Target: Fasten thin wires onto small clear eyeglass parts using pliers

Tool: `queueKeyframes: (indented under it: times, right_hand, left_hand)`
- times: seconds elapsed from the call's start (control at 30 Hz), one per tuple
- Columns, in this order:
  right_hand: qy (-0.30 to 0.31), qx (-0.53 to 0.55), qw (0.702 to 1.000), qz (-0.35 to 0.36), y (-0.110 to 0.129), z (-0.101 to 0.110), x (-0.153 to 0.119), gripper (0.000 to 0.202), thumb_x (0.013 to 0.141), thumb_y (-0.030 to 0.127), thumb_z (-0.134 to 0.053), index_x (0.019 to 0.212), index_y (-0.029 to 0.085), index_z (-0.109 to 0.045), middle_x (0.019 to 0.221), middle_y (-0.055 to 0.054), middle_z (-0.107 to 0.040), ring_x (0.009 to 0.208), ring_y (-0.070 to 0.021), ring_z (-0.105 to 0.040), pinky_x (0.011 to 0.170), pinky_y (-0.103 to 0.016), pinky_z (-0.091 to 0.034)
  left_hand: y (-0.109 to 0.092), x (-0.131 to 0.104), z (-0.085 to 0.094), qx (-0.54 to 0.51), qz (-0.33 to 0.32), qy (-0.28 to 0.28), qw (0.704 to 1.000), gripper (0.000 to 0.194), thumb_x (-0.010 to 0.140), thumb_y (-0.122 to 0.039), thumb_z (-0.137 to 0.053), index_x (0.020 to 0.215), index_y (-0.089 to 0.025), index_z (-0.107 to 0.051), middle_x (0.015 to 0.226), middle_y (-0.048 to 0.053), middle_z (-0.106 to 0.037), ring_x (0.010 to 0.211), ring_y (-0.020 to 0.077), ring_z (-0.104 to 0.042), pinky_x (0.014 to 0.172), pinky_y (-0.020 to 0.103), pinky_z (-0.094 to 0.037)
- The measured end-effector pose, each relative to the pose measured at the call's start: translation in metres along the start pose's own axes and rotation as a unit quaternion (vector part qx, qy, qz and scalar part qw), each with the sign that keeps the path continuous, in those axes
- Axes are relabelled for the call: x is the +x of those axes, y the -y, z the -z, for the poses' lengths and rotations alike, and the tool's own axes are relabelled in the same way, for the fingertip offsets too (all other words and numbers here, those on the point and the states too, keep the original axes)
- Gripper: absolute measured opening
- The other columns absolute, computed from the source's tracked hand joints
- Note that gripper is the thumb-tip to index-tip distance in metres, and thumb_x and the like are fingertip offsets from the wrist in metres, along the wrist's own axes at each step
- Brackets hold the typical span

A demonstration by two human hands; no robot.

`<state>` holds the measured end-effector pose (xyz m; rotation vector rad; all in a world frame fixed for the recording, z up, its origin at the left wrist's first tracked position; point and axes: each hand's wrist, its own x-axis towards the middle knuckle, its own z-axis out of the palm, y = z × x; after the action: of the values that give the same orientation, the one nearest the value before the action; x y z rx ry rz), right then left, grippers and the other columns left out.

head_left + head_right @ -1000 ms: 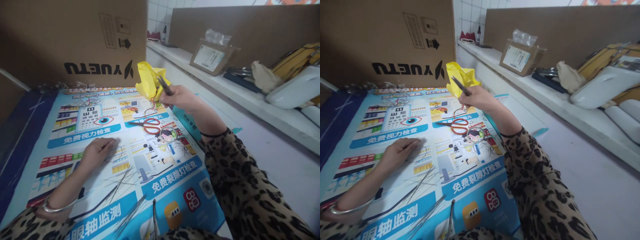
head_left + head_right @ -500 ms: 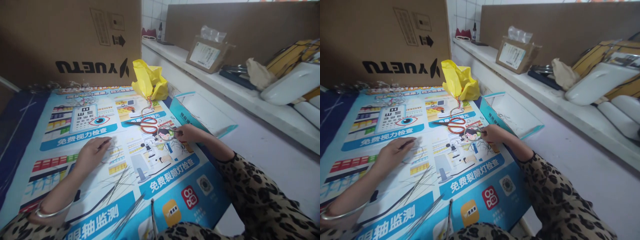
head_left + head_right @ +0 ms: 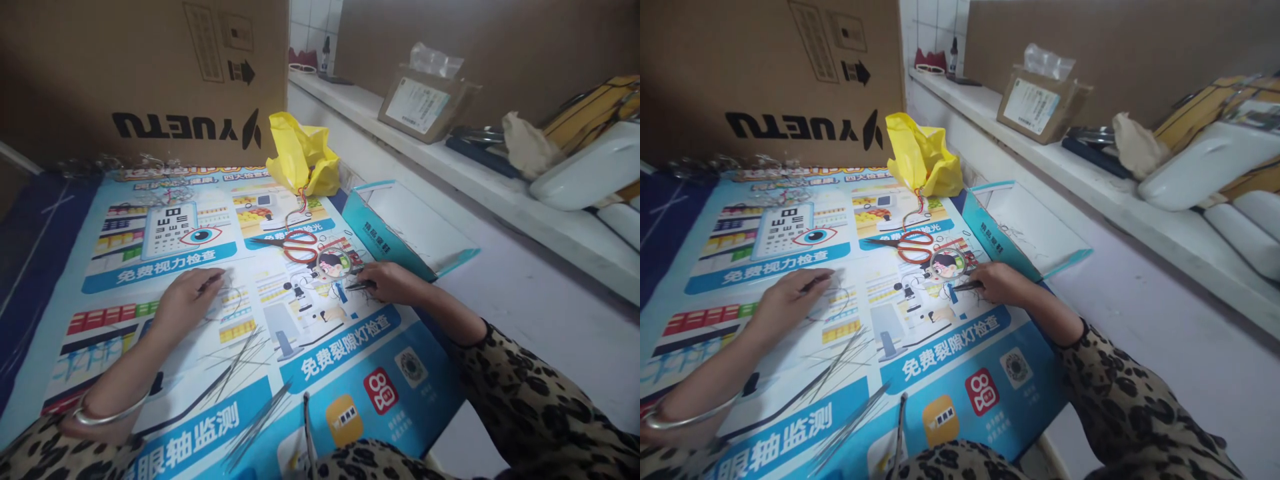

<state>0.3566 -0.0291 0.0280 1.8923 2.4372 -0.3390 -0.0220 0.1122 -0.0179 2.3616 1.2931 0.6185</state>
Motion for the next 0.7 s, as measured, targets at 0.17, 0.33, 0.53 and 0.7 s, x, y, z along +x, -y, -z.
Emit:
queueKeyframes:
  times: [0.17, 0.33, 0.53, 0.7]
  right_hand:
    - [0.005, -0.083, 0.994, 0.068, 0.004, 0.006, -0.004, 0.017, 0.070, 0.010, -0.048, 0.078, 0.017, -0.062, 0.081, -0.006, -0.063, 0.079, -0.0165, -0.054, 0.075, -0.028, -0.033]
    - [0.014, -0.133, 0.982, 0.130, 0.004, 0.009, -0.002, 0.013, 0.073, 0.012, -0.047, 0.073, 0.016, -0.058, 0.080, -0.008, -0.062, 0.078, -0.0173, -0.051, 0.073, -0.031, -0.030]
    - [0.003, -0.045, 0.995, 0.094, 0.001, 0.014, 0.000, 0.015, 0.064, 0.011, -0.050, 0.074, 0.017, -0.059, 0.080, -0.005, -0.061, 0.077, -0.0155, -0.052, 0.072, -0.027, -0.033]
    - [0.016, 0.084, 0.993, -0.081, -0.001, 0.031, -0.003, 0.010, 0.070, 0.022, -0.047, 0.070, 0.018, -0.056, 0.064, 0.001, -0.056, 0.057, -0.0101, -0.045, 0.054, -0.022, -0.031]
  left_hand:
    - [-0.001, 0.000, 0.001, 0.000, 0.004, -0.004, 1.000, 0.035, 0.080, -0.042, -0.041, 0.097, -0.019, -0.062, 0.095, 0.007, -0.065, 0.091, 0.0224, -0.057, 0.080, 0.034, -0.044]
    - [-0.004, 0.000, 0.002, -0.009, -0.005, -0.010, 1.000, 0.035, 0.081, -0.043, -0.040, 0.096, -0.021, -0.062, 0.096, 0.005, -0.065, 0.093, 0.0225, -0.057, 0.083, 0.035, -0.044]
    - [-0.002, 0.000, 0.001, -0.007, -0.004, -0.009, 1.000, 0.035, 0.081, -0.043, -0.040, 0.097, -0.020, -0.062, 0.096, 0.005, -0.065, 0.093, 0.0223, -0.057, 0.083, 0.034, -0.044]
    - [0.000, 0.001, -0.001, -0.010, -0.012, -0.010, 1.000, 0.036, 0.083, -0.043, -0.038, 0.097, -0.020, -0.062, 0.097, 0.006, -0.065, 0.093, 0.0217, -0.056, 0.085, 0.034, -0.042]
